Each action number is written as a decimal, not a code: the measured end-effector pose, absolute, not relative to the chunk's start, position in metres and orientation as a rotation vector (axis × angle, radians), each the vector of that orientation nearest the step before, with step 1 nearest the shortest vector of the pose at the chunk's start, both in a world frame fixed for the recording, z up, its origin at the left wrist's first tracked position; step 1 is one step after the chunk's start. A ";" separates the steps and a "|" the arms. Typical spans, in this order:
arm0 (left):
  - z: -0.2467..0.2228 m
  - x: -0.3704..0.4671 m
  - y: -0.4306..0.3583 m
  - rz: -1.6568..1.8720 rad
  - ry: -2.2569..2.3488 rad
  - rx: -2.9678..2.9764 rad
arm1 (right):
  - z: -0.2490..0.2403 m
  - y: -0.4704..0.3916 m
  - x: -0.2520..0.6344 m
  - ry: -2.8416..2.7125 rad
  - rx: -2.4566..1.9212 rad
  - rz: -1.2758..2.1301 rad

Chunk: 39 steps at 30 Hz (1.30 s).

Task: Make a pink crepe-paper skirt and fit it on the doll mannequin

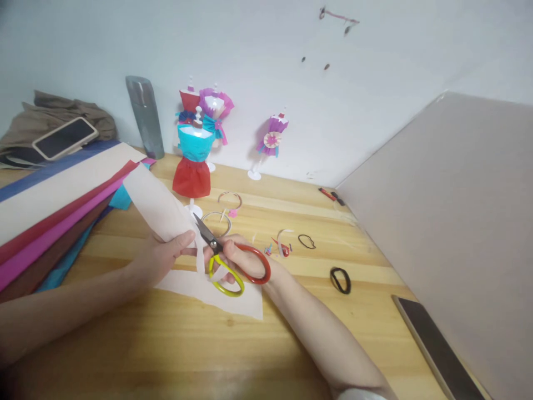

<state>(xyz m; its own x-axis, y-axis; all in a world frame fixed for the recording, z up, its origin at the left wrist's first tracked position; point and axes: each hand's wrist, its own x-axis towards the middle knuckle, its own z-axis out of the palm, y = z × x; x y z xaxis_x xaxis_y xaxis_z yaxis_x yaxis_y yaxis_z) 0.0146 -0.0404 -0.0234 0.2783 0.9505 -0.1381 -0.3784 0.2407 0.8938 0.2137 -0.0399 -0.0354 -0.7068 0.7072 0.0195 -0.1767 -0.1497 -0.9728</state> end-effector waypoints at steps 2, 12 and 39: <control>-0.023 0.015 -0.041 1.057 0.819 0.857 | -0.031 -0.041 0.214 -1.548 -0.662 1.889; -0.025 0.015 -0.040 1.041 0.787 0.933 | -0.025 -0.042 0.216 -1.613 -0.611 1.865; -0.024 0.013 -0.042 0.965 0.926 1.082 | -0.010 -0.047 0.212 -1.754 -0.712 1.704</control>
